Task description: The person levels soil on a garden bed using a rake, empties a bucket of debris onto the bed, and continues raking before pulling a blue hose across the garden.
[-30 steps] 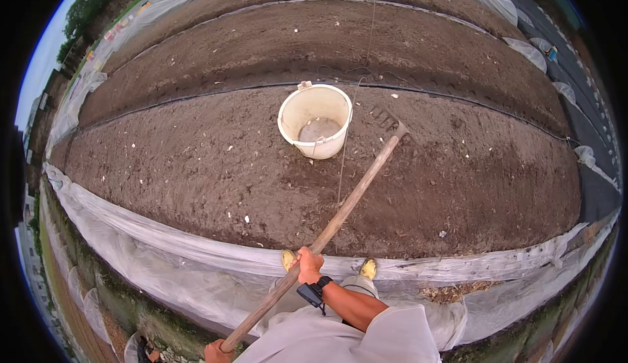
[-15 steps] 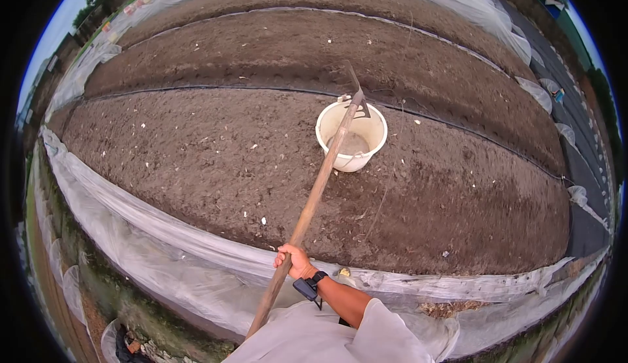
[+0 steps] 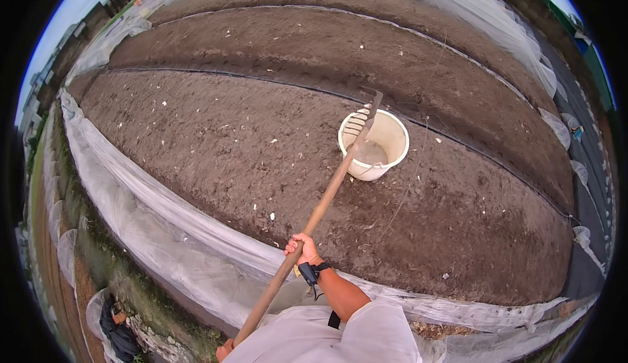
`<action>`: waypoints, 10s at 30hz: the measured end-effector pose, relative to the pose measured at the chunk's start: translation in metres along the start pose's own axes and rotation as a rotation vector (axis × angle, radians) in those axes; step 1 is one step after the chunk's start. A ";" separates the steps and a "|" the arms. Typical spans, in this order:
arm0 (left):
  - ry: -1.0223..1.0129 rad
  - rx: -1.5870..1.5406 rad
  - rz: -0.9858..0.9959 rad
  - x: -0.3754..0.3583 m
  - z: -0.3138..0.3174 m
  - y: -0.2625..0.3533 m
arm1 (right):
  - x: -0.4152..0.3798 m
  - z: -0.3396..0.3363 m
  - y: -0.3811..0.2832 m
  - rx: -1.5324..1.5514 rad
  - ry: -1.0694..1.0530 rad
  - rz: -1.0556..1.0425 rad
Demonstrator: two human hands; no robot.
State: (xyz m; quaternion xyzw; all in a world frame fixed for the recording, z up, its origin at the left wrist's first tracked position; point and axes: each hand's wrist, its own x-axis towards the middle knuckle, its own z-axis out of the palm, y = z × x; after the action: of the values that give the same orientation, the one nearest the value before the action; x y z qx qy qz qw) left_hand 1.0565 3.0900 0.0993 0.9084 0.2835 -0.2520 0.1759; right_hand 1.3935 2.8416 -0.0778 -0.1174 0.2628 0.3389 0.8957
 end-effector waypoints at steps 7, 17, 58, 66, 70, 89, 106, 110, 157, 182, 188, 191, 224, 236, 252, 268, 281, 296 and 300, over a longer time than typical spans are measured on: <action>-0.018 -0.002 -0.038 -0.011 0.003 0.002 | -0.011 -0.013 0.004 0.028 -0.089 0.022; 0.012 0.000 0.007 -0.001 -0.018 0.016 | -0.073 0.033 -0.024 0.107 -0.359 -0.135; -0.125 0.548 1.204 0.135 -0.159 0.213 | -0.339 0.047 0.074 0.153 -0.572 -1.576; -0.138 0.639 1.369 0.046 -0.092 0.288 | -0.423 -0.065 0.113 0.361 -0.364 -1.860; -0.031 0.451 1.955 0.123 0.033 0.323 | -0.478 -0.132 0.113 0.415 -0.252 -1.955; -0.317 0.831 1.815 -0.059 0.250 0.458 | -0.615 -0.363 0.090 0.791 -0.044 -1.963; -0.284 1.421 1.578 0.013 0.124 0.476 | -0.517 -0.302 0.074 0.988 -0.098 -1.426; -0.353 1.261 1.735 0.049 0.153 0.463 | -0.521 -0.313 0.083 1.055 0.002 -1.386; -0.544 0.459 1.192 -0.406 0.353 0.633 | -0.846 -0.791 0.093 2.022 0.828 -1.715; -0.148 0.974 0.815 -0.456 0.350 0.599 | -0.974 -0.824 0.002 1.781 0.789 -1.206; -0.214 1.009 0.754 -0.417 0.304 0.523 | -0.816 -0.615 -0.168 0.658 -0.018 -0.798; -0.235 0.978 0.787 -0.390 0.285 0.506 | -0.751 -0.502 -0.212 0.606 -0.075 -0.628; 0.839 -0.416 1.262 -0.328 -0.054 0.294 | -0.356 -0.377 -0.218 0.134 0.691 -0.496; -0.137 0.188 0.771 -0.013 -0.052 0.128 | -0.293 -0.274 -0.073 0.196 0.797 -0.565; -0.271 0.715 0.851 -0.027 -0.078 0.208 | -0.278 -0.271 0.015 0.287 0.905 -0.621; 0.317 0.767 0.601 -0.132 -0.228 0.288 | -0.143 -0.072 0.022 0.549 0.368 -0.083; -0.021 0.421 0.444 0.112 -0.040 0.034 | -0.159 -0.011 -0.012 0.254 0.552 -0.604; -0.212 0.467 0.323 0.186 -0.203 -0.081 | 0.121 0.054 0.129 0.031 0.463 -0.205; -0.208 0.564 0.372 0.190 -0.213 -0.029 | 0.121 -0.006 0.113 0.068 0.502 -0.256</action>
State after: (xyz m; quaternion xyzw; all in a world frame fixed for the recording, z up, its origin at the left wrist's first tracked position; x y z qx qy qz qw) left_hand 1.2500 3.2919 0.1610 0.9268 0.0131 -0.3752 -0.0110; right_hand 1.3925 2.9890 -0.1533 -0.1994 0.4706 0.1745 0.8416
